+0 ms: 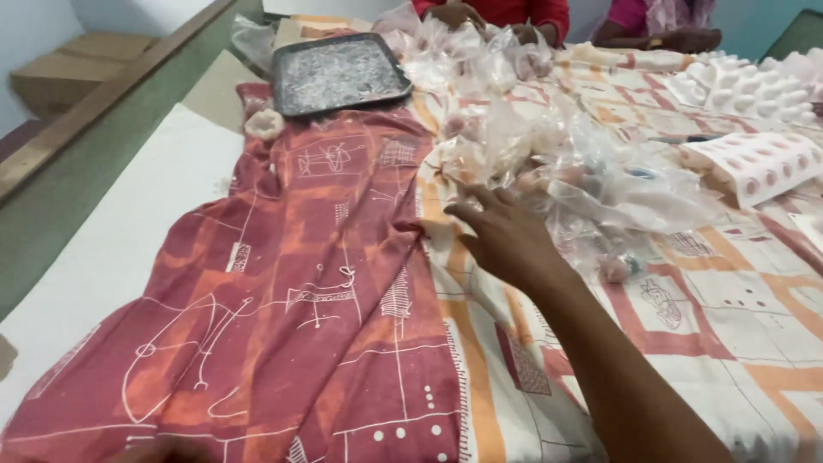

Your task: Packaging small wax candles into zip-lock bags and organizing them into a cardboard box.

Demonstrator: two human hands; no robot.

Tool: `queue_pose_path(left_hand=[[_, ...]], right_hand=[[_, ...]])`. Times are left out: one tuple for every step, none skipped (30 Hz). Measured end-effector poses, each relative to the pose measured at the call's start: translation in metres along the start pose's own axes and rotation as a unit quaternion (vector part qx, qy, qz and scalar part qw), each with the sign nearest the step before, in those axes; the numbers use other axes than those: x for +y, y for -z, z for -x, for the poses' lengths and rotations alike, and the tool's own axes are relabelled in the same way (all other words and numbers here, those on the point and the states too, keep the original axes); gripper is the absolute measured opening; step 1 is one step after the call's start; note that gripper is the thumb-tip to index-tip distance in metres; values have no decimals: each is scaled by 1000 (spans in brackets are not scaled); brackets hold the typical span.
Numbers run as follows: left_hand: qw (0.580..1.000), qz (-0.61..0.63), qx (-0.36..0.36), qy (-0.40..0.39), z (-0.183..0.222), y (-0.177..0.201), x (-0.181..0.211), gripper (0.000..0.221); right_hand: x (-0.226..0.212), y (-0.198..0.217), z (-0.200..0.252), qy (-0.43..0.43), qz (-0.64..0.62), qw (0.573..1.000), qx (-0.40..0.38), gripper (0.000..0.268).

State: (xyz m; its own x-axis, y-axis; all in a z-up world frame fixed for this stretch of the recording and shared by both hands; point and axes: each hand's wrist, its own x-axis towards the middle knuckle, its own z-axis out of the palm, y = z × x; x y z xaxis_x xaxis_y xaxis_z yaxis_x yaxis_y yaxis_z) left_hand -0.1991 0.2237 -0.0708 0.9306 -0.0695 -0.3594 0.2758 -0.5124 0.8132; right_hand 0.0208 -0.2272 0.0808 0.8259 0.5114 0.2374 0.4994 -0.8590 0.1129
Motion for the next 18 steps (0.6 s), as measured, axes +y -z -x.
queue_pose_path(left_hand=[[1000,2,-5,0,-7,-14,47,30],[1000,4,-8,1,-7,-36,88,30],[1000,-1,-12,2,-15,-43,130,30],[991,-29,-31,-124,-23,-51,172,32],[966,-56,-48,-248,-31,-59,214,35],[965,-59,-49,-249,-48,-75,237,35],[954,-67,-35,-289,-64,-90,260,38],[942,-73,-21,-327,-79,-106,282,41],[942,-76,-22,-327,-100,-119,285,41],[926,-104,-8,-362,-120,-132,287,48],[908,-133,7,-397,-141,-145,289,54],[908,-133,6,-398,-153,-154,292,54],[896,-99,38,-431,-165,-162,294,64],[883,-63,69,-460,-176,-172,295,75],[884,-62,66,-459,-178,-174,296,75],[916,19,35,-399,-181,-177,298,76],[937,100,3,-333,-184,-179,299,78],[937,101,-1,-333,-193,-180,291,78]], right_hand=[[19,-4,1,-40,8,999,23,49],[36,-10,1,-77,15,996,45,72],[45,-18,5,-82,13,996,44,72],[54,-25,7,-117,-23,992,41,79],[62,-32,8,-152,-58,986,39,86],[71,-50,7,-155,-60,985,41,86],[80,-69,6,-145,-71,985,68,86],[87,-88,6,-135,-82,983,93,86],[90,-91,6,-138,-84,982,94,86],[93,-95,7,-144,-126,972,136,71],[95,-99,7,-150,-167,958,176,58],[90,-88,7,-151,-167,958,177,58],[85,-78,6,-145,-190,952,193,56],[79,-69,7,-140,-213,945,205,55],[73,-61,6,-142,-213,945,204,55],[67,-53,5,-126,-277,935,180,53],[61,-46,4,-111,-340,921,156,52],[55,-42,5,-114,-339,921,155,52]])
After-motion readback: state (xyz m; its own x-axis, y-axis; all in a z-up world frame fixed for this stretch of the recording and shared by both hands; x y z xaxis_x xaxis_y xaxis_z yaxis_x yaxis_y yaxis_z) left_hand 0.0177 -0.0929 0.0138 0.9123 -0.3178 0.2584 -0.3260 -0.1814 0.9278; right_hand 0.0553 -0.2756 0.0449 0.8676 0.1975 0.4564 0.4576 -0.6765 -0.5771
